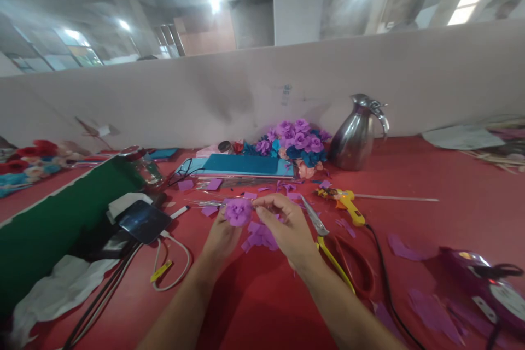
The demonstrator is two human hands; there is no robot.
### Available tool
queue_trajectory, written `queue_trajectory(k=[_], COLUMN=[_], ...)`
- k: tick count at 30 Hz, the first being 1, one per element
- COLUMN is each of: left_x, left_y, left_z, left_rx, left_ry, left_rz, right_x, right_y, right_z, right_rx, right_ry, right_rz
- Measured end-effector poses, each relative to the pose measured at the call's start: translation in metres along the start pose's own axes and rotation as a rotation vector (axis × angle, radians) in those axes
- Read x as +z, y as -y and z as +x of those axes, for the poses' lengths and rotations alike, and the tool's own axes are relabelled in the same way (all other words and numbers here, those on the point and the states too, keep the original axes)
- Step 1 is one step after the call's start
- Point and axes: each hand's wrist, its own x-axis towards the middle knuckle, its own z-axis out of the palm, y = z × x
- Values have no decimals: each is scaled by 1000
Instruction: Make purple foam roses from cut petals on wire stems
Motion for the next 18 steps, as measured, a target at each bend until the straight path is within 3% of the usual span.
queue_trajectory(k=[18], left_x=[1], left_y=[4], left_z=[-4], left_rx=[-125], left_ry=[146], left_rz=[23], right_x=[3], right_y=[-3], right_z=[1], right_rx=[-151], right_ry=[-8], right_rz=[-127])
